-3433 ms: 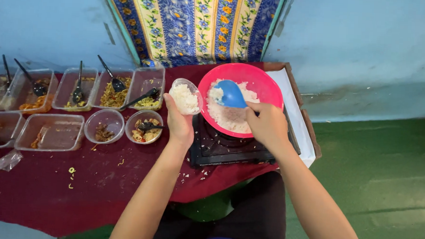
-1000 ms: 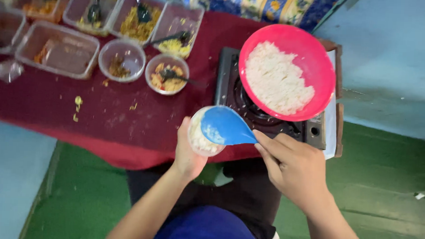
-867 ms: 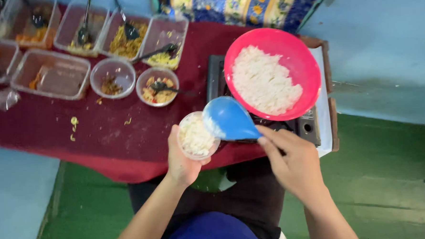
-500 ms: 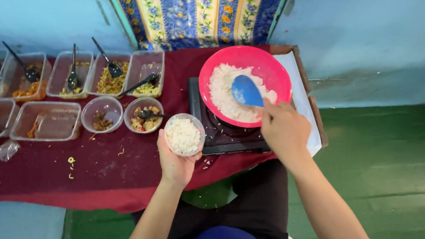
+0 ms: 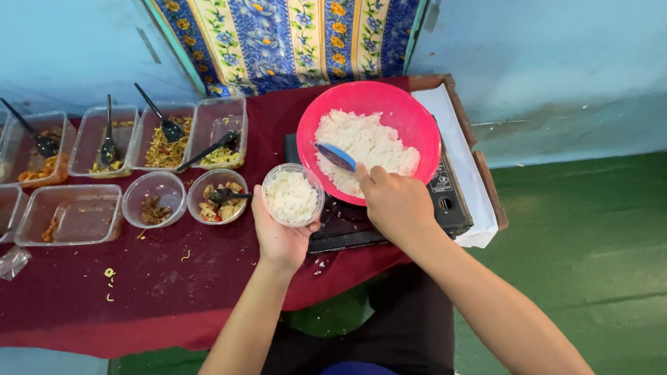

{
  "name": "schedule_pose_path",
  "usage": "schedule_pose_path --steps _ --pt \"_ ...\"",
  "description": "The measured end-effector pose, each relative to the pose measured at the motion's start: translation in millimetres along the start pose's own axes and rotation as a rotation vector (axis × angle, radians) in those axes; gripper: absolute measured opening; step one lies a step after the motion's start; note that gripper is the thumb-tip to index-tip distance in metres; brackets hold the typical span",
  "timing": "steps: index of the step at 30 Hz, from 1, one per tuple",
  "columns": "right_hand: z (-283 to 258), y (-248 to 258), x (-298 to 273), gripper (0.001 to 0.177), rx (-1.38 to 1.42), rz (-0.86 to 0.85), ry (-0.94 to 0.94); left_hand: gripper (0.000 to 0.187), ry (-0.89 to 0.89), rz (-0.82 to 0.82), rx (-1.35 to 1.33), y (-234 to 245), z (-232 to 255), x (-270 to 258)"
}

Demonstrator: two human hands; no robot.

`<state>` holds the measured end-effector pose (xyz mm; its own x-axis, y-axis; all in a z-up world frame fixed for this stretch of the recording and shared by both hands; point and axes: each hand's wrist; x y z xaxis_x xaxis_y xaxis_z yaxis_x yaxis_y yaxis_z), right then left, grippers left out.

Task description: Packaging food by placing condiment packets and portioned rice into cardboard containers

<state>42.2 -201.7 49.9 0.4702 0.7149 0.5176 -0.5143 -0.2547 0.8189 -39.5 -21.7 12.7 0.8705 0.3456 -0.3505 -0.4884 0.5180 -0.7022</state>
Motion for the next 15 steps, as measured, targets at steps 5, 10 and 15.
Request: schedule_pose_path --steps 5,10,15 --pt "5.9 -6.5 -4.6 0.021 0.108 -0.115 -0.043 0.075 0.002 0.014 -0.005 4.4 -4.6 4.6" --pt "12.0 -0.5 -1.5 0.022 0.225 -0.180 -0.055 0.075 -0.013 0.009 0.007 3.3 -4.5 2.4" --pt "21.4 -8.8 1.1 0.025 0.462 -0.314 -0.242 0.077 -0.011 -0.002 0.015 3.1 -3.4 -0.9"
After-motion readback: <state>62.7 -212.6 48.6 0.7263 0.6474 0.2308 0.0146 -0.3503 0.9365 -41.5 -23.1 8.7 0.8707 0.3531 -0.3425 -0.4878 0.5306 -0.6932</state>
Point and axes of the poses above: each hand's wrist, its own x-axis towards the middle knuckle, its own y-axis out of the back of the hand, z = x × y, and after that the axes turned 2 degrees about y, right-handed
